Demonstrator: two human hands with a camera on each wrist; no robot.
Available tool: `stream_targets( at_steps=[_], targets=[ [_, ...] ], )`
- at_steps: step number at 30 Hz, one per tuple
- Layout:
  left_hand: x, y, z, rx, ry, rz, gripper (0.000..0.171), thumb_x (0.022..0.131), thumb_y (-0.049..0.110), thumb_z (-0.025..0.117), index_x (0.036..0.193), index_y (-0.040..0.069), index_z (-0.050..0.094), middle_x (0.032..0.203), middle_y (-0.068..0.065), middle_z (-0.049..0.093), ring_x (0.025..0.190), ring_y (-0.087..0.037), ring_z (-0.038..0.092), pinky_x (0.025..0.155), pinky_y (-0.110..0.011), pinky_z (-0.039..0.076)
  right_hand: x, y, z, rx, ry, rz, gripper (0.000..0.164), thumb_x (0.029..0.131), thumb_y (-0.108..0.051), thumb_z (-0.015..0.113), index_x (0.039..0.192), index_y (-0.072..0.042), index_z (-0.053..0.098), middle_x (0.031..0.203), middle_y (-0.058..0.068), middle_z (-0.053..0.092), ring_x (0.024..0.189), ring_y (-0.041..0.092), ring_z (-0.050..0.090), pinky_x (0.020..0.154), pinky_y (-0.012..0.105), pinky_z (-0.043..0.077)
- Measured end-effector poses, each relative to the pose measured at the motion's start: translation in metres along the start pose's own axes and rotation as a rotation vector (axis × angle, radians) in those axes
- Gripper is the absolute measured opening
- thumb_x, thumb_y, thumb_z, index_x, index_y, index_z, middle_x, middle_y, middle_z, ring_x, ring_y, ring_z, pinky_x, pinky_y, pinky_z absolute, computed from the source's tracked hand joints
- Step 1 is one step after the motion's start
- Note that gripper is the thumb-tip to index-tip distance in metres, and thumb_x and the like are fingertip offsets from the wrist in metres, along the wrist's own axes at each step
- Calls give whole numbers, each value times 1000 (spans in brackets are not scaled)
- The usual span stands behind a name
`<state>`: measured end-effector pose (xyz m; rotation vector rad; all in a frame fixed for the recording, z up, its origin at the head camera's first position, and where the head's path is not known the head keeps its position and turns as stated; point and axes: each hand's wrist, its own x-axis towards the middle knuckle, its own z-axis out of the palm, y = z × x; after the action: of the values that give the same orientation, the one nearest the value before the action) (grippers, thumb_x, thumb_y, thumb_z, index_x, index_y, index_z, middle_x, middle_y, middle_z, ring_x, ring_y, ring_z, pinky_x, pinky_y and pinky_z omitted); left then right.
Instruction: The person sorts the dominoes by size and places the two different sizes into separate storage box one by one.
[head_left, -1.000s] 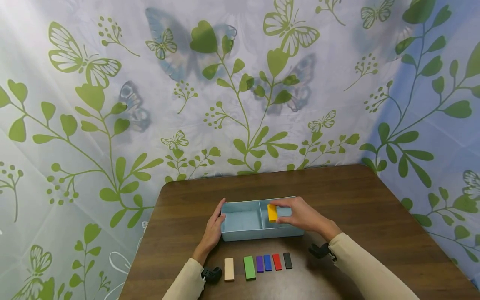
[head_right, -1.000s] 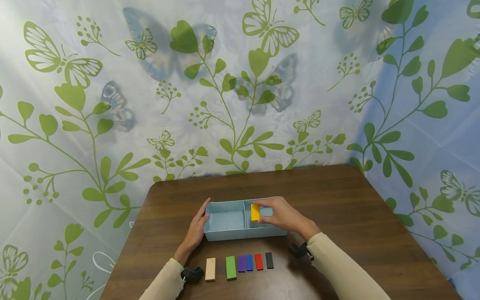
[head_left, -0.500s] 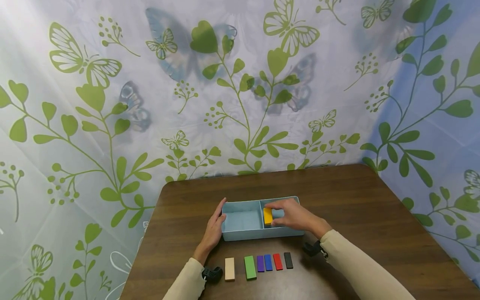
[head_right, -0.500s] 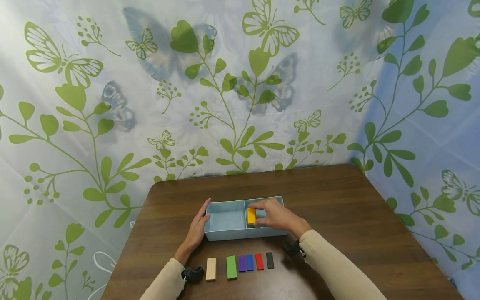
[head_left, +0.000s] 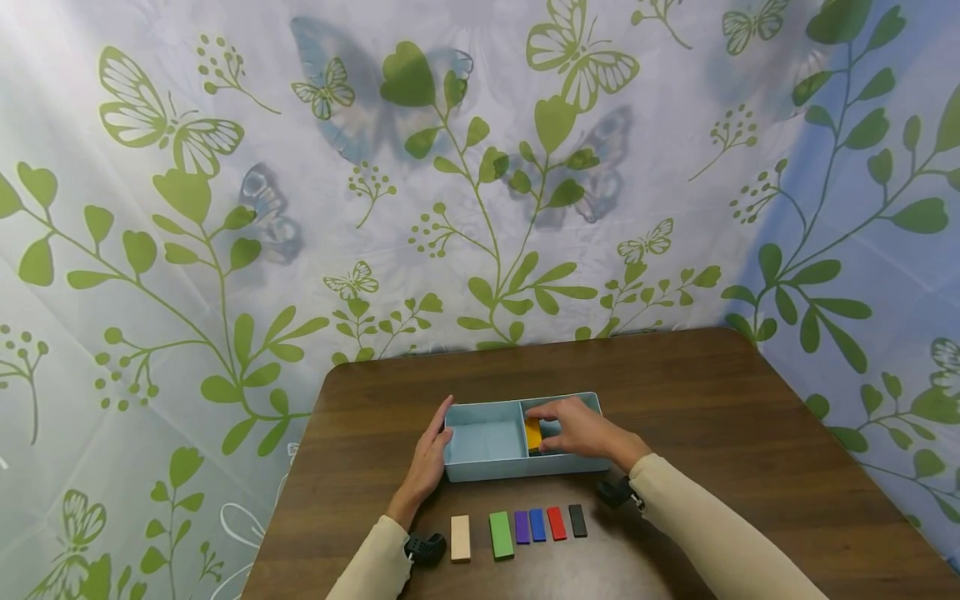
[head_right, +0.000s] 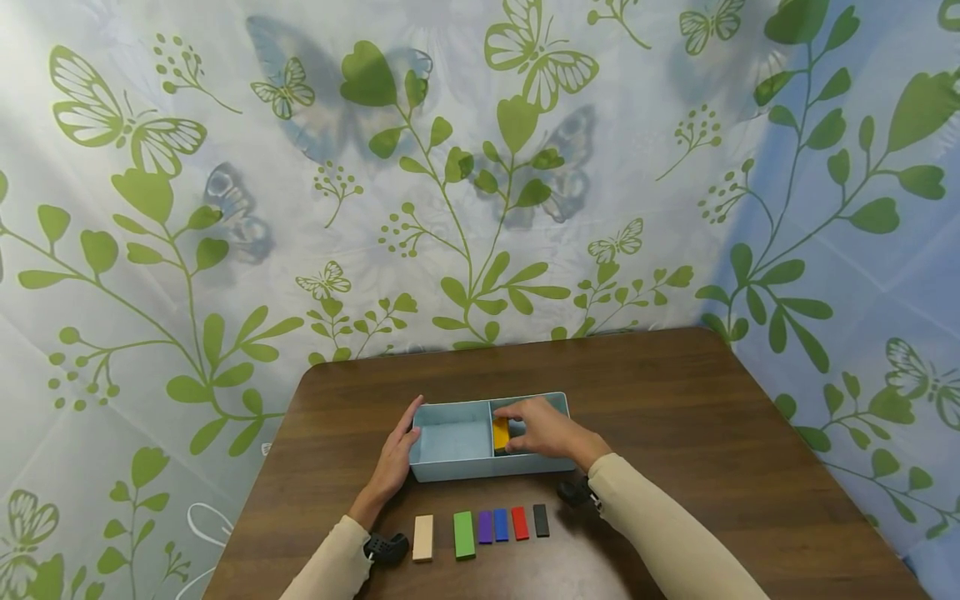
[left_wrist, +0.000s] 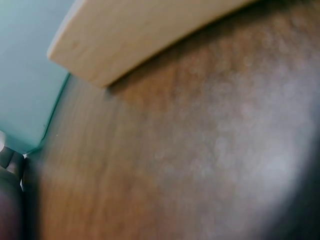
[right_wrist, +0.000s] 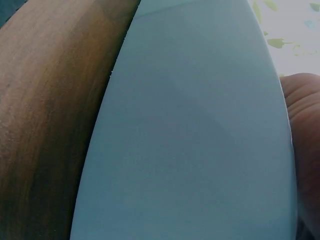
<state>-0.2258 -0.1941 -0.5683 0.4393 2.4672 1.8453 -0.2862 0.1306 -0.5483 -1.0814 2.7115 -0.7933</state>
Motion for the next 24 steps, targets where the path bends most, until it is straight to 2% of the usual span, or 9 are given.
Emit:
stream_targets(
  at_steps=[14,24],
  targets=[
    [-1,1,1,19,6,10,55,109,6,32,161,21,21,169,-5,16,155,-18,12,124,-53,14,9,5,6,44,-42,-16,59,80,-24,86,134,-10,66,131,2,68,117,19,66,96,38,56],
    [-1,0,1,22,2,20,55,109,8,32,160,25,21,169,-3,16,155,-16,12,123,-52,14,16,7,9,-29,-64,-51,58,76,-24,89,129,-9,69,126,2,71,114,17,67,94,36,56]
  ],
)
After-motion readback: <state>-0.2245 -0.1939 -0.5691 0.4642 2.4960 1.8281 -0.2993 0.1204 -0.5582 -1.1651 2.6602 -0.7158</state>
